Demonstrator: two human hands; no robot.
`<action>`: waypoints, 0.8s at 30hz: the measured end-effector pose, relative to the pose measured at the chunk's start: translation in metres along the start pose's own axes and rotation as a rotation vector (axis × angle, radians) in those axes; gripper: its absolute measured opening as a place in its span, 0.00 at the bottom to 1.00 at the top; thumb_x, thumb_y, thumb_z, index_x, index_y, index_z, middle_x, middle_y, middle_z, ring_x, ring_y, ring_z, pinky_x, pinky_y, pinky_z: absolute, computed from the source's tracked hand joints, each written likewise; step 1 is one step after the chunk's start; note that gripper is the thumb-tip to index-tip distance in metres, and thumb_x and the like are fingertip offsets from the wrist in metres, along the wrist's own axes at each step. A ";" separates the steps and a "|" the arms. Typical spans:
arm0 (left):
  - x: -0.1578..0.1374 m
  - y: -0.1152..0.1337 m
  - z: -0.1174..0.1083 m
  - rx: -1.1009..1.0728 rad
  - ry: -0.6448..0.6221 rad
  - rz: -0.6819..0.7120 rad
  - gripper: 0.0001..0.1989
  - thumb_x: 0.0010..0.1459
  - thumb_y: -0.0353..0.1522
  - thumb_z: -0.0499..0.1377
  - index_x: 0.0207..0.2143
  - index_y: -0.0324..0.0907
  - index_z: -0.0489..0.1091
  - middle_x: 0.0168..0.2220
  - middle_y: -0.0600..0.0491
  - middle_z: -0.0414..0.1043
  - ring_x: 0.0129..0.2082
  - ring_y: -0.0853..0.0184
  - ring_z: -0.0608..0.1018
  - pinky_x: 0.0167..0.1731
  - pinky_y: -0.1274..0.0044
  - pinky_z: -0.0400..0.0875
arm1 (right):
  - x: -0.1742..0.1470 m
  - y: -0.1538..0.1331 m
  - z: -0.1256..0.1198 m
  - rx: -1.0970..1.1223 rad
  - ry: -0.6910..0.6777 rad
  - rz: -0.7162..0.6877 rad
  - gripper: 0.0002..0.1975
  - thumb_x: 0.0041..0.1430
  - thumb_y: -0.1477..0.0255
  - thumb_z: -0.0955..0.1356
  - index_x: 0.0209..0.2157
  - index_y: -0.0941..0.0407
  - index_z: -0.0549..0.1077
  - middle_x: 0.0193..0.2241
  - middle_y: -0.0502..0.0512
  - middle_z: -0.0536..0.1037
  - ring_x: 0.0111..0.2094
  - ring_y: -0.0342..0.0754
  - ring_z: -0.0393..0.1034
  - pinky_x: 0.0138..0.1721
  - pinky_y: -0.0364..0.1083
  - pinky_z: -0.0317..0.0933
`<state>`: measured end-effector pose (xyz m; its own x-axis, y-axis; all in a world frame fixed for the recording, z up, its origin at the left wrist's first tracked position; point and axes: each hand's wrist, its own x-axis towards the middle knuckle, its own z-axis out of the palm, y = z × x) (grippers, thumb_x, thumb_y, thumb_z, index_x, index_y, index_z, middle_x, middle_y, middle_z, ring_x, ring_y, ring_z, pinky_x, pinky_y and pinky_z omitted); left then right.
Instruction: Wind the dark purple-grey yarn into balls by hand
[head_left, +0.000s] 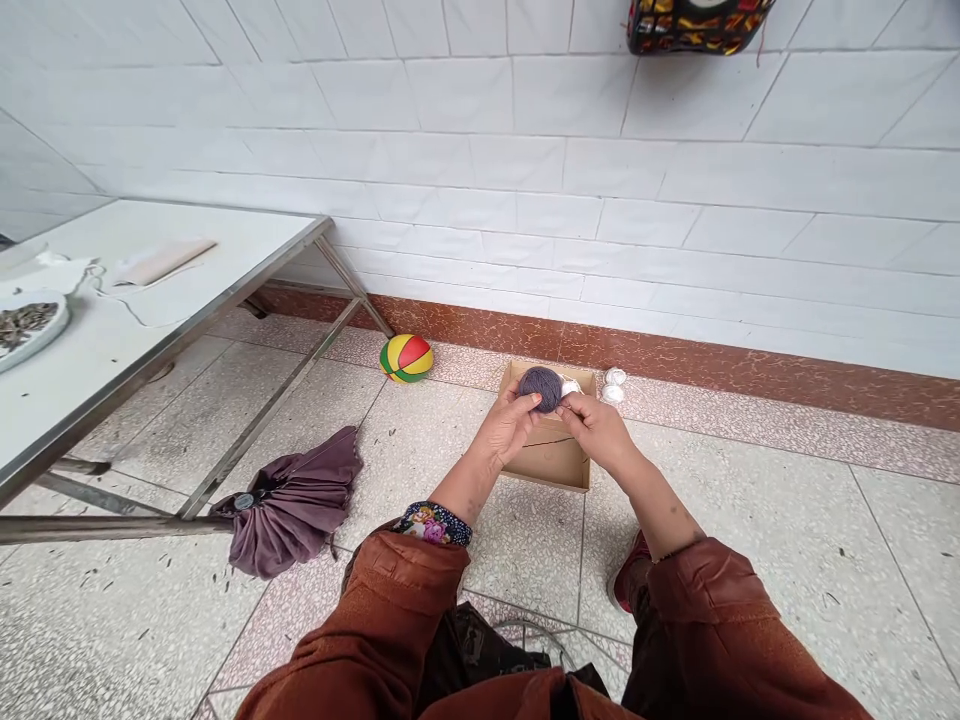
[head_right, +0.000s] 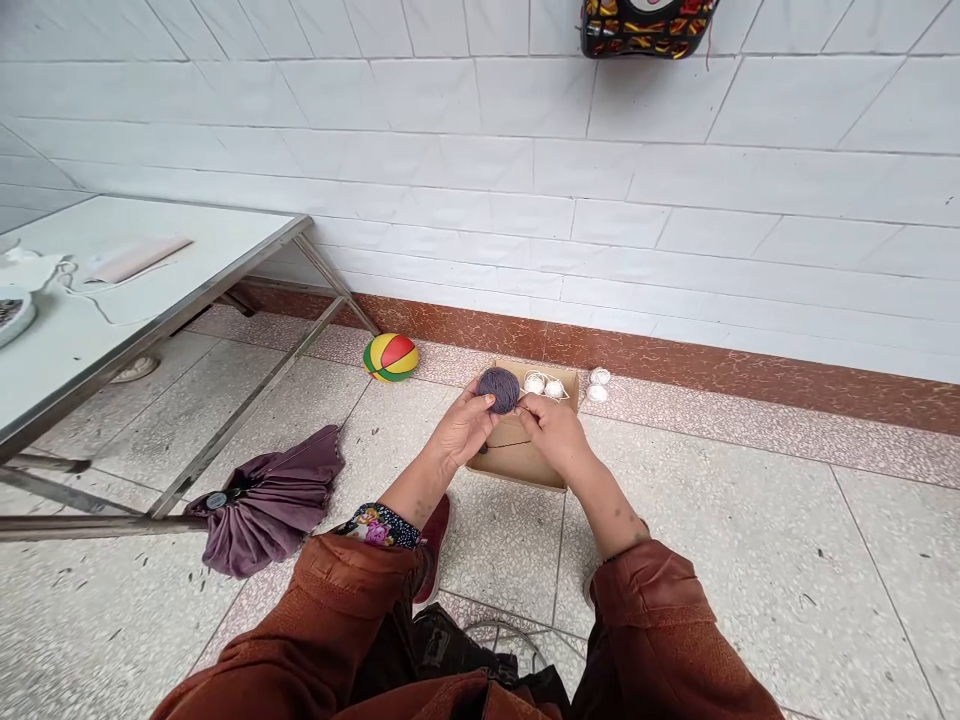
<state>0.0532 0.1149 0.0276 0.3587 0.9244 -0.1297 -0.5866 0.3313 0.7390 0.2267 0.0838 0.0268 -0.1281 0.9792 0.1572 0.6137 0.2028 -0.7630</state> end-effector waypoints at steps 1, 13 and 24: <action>0.000 0.002 -0.003 0.022 0.024 0.009 0.24 0.46 0.32 0.72 0.47 0.41 0.73 0.46 0.49 0.77 0.48 0.63 0.78 0.55 0.69 0.67 | 0.000 -0.003 0.002 -0.011 -0.027 -0.028 0.09 0.65 0.69 0.63 0.32 0.53 0.74 0.30 0.51 0.77 0.33 0.49 0.70 0.36 0.46 0.59; -0.009 0.017 -0.019 0.524 0.094 0.054 0.28 0.44 0.30 0.68 0.50 0.42 0.69 0.46 0.51 0.75 0.46 0.63 0.75 0.53 0.69 0.65 | -0.001 -0.029 -0.003 0.274 -0.037 -0.194 0.09 0.66 0.64 0.68 0.34 0.53 0.77 0.31 0.52 0.79 0.32 0.47 0.71 0.36 0.47 0.64; -0.024 0.020 -0.011 0.145 -0.391 -0.168 0.37 0.47 0.34 0.69 0.62 0.48 0.67 0.57 0.46 0.70 0.55 0.56 0.74 0.54 0.66 0.66 | 0.005 -0.002 0.007 0.218 0.194 0.089 0.13 0.65 0.61 0.66 0.29 0.53 0.71 0.23 0.48 0.71 0.26 0.46 0.63 0.30 0.45 0.58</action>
<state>0.0246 0.1013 0.0378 0.7039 0.7101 -0.0170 -0.3990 0.4152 0.8176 0.2193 0.0885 0.0242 0.0821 0.9794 0.1846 0.4312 0.1321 -0.8925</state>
